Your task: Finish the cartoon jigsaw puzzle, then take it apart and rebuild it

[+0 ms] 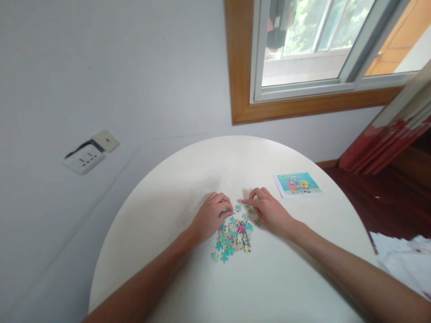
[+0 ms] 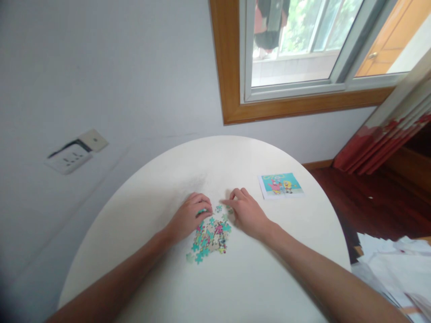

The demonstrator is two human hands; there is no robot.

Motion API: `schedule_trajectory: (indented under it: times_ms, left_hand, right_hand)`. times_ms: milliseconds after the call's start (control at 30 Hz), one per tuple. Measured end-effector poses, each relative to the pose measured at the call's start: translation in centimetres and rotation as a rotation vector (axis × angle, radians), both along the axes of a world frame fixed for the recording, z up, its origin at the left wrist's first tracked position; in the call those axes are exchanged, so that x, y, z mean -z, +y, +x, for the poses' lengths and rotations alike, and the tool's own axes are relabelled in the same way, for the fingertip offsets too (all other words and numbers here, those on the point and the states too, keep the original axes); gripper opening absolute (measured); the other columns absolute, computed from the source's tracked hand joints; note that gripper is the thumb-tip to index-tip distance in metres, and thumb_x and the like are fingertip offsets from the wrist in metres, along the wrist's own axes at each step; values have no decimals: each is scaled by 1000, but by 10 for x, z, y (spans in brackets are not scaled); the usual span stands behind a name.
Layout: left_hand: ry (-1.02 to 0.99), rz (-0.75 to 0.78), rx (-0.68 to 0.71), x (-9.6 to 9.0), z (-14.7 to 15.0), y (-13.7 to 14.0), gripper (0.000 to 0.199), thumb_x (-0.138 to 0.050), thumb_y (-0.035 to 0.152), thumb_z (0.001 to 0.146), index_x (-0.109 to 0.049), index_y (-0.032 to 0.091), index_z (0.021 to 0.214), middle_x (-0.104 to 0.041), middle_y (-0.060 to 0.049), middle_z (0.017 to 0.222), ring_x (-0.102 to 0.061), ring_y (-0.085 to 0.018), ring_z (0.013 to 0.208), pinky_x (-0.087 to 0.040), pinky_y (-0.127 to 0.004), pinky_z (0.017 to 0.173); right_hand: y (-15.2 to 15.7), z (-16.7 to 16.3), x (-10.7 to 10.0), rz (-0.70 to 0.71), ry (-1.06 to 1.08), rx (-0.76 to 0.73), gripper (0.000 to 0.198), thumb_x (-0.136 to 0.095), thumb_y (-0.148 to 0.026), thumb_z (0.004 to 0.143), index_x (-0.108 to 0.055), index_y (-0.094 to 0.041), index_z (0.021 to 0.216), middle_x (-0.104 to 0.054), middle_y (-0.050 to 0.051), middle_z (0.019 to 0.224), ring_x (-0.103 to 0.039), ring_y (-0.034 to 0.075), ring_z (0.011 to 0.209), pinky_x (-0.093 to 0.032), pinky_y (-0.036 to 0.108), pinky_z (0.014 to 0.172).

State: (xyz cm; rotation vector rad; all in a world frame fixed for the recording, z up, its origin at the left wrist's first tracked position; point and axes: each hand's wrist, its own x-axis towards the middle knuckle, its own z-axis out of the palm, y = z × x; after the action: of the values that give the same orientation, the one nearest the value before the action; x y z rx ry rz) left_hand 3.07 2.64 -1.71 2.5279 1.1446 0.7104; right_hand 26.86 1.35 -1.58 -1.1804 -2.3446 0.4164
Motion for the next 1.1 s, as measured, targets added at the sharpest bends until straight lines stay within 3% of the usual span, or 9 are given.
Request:
schedule_trajectory:
  times_ms: [167, 300, 433, 600, 833, 967, 1100]
  left_hand:
    - [-1, 113, -200, 3, -4, 8, 9, -65, 20, 88, -71, 21, 81, -64, -2, 89, -54, -19, 90, -45, -34, 85]
    - [111, 84, -149, 6, -5, 12, 14, -62, 18, 89, -74, 22, 84, -66, -3, 93, -54, -20, 91, -44, -35, 86]
    - [86, 69, -99, 6, -3, 10, 20, -56, 16, 93, -75, 22, 95, -66, -4, 100, -54, -21, 97, -44, -36, 89]
    - [23, 52, -29, 6, 2, 5, 28, -51, 13, 94, -71, 25, 110, -64, -5, 107, -52, -21, 102, -44, -37, 94]
    - [2, 52, -28, 7, 6, 4, 29, -50, 9, 93, -71, 21, 109, -64, -5, 106, -52, -20, 103, -44, -37, 94]
    - [35, 63, 36, 3, 6, -2, 29, -51, 12, 94, -71, 23, 111, -63, -6, 112, -50, -21, 108, -42, -38, 98]
    - [131, 55, 83, -1, 5, -8, 26, -53, 22, 95, -71, 26, 113, -59, -6, 122, -48, -23, 114, -40, -41, 100]
  right_hand:
    - [0, -12, 0, 28, 15, -33, 30, -54, -11, 90, -72, -22, 111, -58, 9, 101, -48, 23, 95, -44, 35, 83]
    - [5, -18, 6, 50, -15, -32, 18, -60, -18, 90, -74, -22, 100, -59, 8, 99, -48, 22, 96, -42, 35, 83]
    - [10, -21, 7, 59, -39, -19, 10, -65, -24, 88, -73, -20, 94, -60, 8, 97, -48, 22, 95, -42, 35, 84]
    - [8, -24, 2, 63, -128, -16, 9, -65, -23, 89, -70, -17, 93, -61, 8, 96, -48, 22, 96, -41, 34, 83]
    - [9, -26, 0, 216, -224, -27, 17, -53, -19, 96, -68, -16, 88, -63, 9, 91, -49, 23, 94, -37, 35, 80]
    - [14, -10, -15, 254, -183, 64, 20, -51, -18, 97, -67, -16, 85, -64, 8, 87, -51, 21, 90, -38, 32, 79]
    - [12, 15, -30, 187, -278, 93, 23, -49, -19, 98, -66, -16, 82, -66, 7, 83, -56, 18, 82, -38, 29, 72]
